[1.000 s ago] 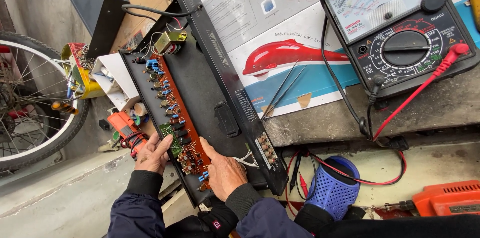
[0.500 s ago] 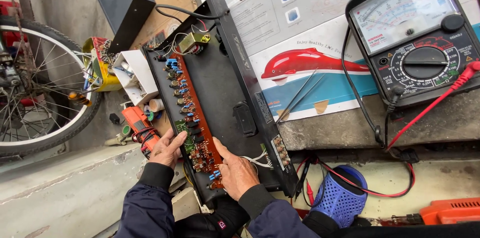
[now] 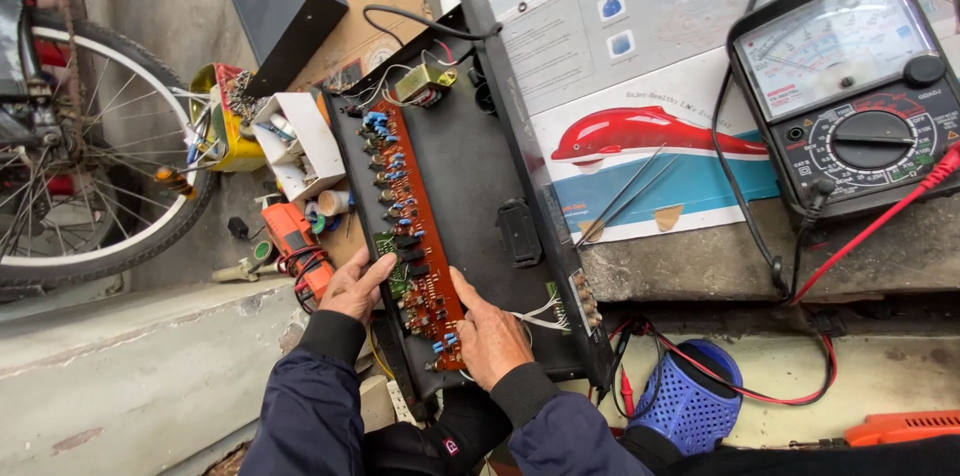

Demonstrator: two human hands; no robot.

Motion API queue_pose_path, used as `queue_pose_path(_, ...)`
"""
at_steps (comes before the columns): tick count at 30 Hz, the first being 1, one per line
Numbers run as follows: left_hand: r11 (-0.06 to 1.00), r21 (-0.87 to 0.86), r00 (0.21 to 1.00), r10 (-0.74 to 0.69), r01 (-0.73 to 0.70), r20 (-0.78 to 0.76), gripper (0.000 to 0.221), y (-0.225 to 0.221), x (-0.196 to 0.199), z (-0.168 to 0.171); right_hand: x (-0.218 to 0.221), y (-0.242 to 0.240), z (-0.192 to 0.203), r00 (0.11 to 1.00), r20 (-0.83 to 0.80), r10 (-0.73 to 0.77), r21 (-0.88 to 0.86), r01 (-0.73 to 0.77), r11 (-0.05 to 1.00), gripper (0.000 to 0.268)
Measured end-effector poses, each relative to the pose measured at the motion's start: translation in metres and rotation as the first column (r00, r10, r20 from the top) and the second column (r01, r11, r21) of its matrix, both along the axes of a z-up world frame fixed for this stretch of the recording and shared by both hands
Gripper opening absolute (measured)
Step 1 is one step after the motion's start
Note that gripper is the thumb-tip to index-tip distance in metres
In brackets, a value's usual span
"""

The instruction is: The person is carefully aligning and securing a large internal circuit board into the metal chassis of an electronic device, likely an amplifier.

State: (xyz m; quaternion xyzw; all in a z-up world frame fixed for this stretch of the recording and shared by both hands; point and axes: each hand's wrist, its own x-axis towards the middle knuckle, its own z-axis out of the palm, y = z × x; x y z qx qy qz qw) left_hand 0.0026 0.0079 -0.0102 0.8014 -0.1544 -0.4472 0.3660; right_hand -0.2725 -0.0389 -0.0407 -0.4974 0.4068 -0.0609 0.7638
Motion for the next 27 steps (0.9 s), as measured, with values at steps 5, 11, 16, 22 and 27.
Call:
queue_pose_path(5, 1.000, -0.025, 1.000, -0.008, 0.008, 0.021, 0.063, 0.013, 0.015, -0.032, -0.001, 0.003, 0.011, 0.995, -0.063, 0.073, -0.055, -0.076, 0.996, 0.081)
queue_pose_path(11, 0.994, 0.042, 0.992, -0.106, 0.103, 0.068, 0.063, 0.010, 0.035, -0.061, 0.009, 0.010, 0.011, 0.964, -0.207, 0.165, -0.235, -0.213, 0.948, 0.076)
queue_pose_path(16, 0.985, 0.082, 0.983, -0.157, 0.150, 0.089, 0.062, 0.014, 0.044, -0.069, 0.044, 0.009, -0.008, 0.915, -0.382, 0.131, -0.447, -0.307, 0.840, 0.065)
queue_pose_path(22, 0.983, 0.095, 0.982, -0.163, 0.154, 0.092, 0.069, 0.000, 0.009, -0.028, 0.071, -0.042, -0.021, 0.940, -0.342, 0.010, -0.521, -0.198, 0.830, 0.037)
queue_pose_path(27, 0.982, 0.105, 0.983, -0.164, 0.154, 0.088, 0.088, -0.015, -0.016, -0.001, 0.081, -0.079, -0.019, 0.988, -0.154, 0.008, -0.324, -0.058, 0.944, 0.059)
